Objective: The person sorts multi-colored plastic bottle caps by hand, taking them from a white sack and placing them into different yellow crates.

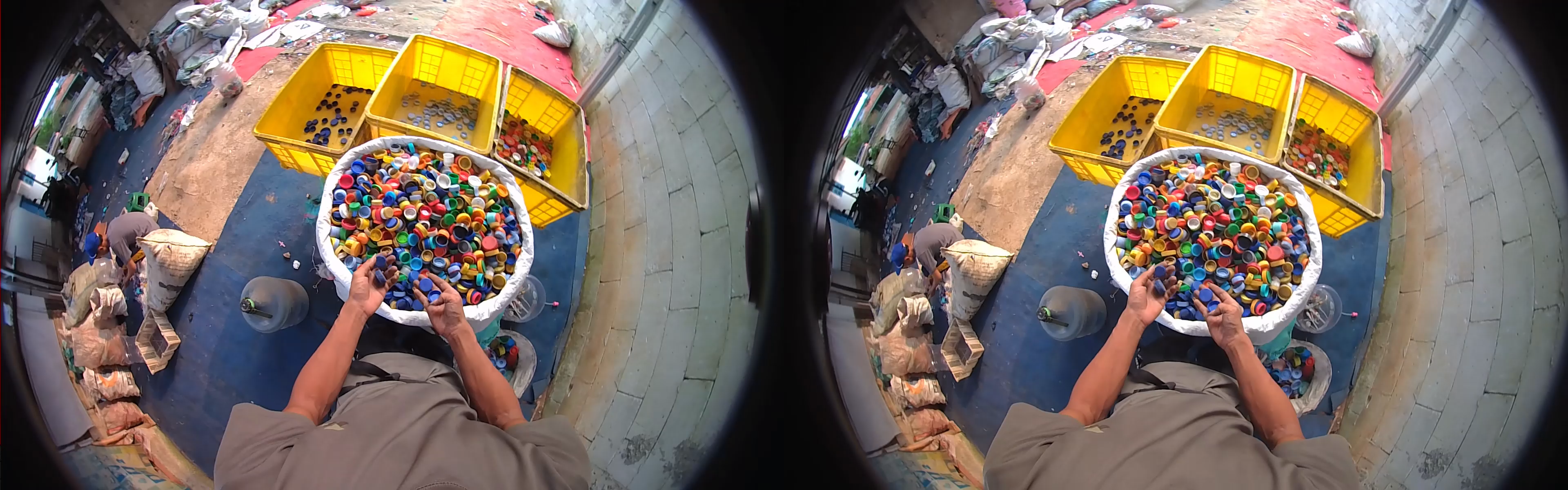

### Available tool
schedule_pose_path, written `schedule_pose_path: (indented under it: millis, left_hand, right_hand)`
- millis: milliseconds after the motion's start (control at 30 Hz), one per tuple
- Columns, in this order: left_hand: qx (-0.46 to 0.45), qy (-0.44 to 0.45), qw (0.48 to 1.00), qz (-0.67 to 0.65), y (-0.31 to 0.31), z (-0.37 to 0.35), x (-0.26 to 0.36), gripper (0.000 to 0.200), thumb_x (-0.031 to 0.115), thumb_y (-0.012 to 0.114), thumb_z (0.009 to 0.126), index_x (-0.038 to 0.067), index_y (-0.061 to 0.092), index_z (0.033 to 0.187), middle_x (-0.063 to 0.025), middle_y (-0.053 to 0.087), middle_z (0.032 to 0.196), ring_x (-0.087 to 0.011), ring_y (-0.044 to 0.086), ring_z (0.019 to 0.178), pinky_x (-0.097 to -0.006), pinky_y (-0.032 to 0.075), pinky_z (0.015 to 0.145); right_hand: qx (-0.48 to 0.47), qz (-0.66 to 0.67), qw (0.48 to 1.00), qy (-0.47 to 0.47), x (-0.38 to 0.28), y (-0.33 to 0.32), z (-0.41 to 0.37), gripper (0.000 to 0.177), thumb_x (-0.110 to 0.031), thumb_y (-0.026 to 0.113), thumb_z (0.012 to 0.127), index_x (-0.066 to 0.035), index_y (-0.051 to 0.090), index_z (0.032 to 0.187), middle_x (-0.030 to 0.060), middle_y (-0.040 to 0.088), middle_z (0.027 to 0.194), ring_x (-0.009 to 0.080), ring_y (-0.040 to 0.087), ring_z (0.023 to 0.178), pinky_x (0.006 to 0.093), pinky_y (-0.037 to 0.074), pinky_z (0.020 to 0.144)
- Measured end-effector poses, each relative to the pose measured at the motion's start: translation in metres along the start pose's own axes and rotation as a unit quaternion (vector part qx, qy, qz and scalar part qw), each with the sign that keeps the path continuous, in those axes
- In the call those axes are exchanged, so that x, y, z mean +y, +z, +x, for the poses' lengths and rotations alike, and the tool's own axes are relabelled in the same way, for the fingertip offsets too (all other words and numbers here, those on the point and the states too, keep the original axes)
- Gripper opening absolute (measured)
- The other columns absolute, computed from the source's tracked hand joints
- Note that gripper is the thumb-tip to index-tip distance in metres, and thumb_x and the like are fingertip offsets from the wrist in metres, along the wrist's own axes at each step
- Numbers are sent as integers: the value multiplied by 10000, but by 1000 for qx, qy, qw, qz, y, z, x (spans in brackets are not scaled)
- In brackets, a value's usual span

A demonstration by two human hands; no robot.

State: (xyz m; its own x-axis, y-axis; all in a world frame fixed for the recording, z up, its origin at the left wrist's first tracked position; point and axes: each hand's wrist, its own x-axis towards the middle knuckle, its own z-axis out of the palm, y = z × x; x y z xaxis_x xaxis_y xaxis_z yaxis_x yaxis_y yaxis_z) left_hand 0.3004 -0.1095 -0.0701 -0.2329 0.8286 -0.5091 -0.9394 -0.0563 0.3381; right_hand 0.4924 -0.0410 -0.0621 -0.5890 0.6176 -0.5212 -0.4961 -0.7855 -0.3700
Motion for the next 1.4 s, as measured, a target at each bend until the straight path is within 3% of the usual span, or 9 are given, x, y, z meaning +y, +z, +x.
schedule_pose_path:
  millis: [467,533,633,700,900,1000,1133,1267,1400]
  left_hand:
    - [44,40,998,-20,6,69,126,371,325,391,980,-1,513,1109,-128,575,1020,-259,571,888,-390,498,829]
    - [-39,69,996,-47,18,114,175,403,332,430,969,-40,476,1119,-168,552,1049,-278,559,976,-436,487,900]
    - [-52,172,982,-51,76,124,240,959,406,579,894,-176,-5,1384,-316,134,1470,-384,211,1383,-458,241,1137]
    - [-45,148,986,-67,77,129,265,1074,437,610,869,-144,-131,1385,-308,1,1498,-385,106,1414,-455,211,1147]
    - [46,152,987,-22,14,114,223,757,406,590,891,-90,265,1360,-234,388,1340,-325,437,1241,-419,377,1061]
    - [81,108,991,19,-14,85,180,406,365,556,922,13,536,1122,-95,575,1046,-216,571,947,-366,499,867]
    - [129,105,977,136,-40,59,128,259,184,641,878,53,547,1080,-40,626,920,-109,570,723,-257,479,638]
    - [137,136,922,336,-41,46,101,276,71,668,840,3,559,1083,-49,644,870,-82,566,691,-233,473,606]
    - [127,244,772,573,-46,46,93,302,91,684,801,15,575,1071,-74,678,872,-161,620,745,-301,500,681]
  right_hand:
    - [18,-103,994,25,24,114,117,650,207,309,666,165,309,1315,253,447,1193,358,515,1132,478,414,1051]
    - [-37,-115,992,-23,12,172,157,487,195,326,640,175,414,1119,235,478,1110,336,525,1115,475,419,1048]
    - [-163,-45,985,-39,-9,246,209,413,182,389,625,194,343,1035,348,332,1291,454,398,1259,516,354,1096]
    - [-140,-81,986,-46,-18,279,206,453,169,421,675,213,290,1107,386,256,1353,475,366,1276,489,402,1064]
    - [-57,-177,981,-47,7,227,175,721,68,546,795,151,109,1362,353,310,1358,431,442,1237,415,486,986]
    - [-24,-185,982,-30,31,150,139,689,15,564,814,89,186,1385,320,372,1331,378,522,1170,404,502,952]
    - [95,-223,969,-52,56,78,69,536,16,537,799,35,366,1307,208,532,1198,242,605,973,322,530,800]
    - [188,-236,951,-69,68,33,22,476,-7,539,793,2,434,1257,139,585,1089,171,613,830,265,512,697]
    - [213,-263,938,-81,63,26,3,458,2,523,793,-2,447,1245,122,596,1071,147,610,823,251,511,679]
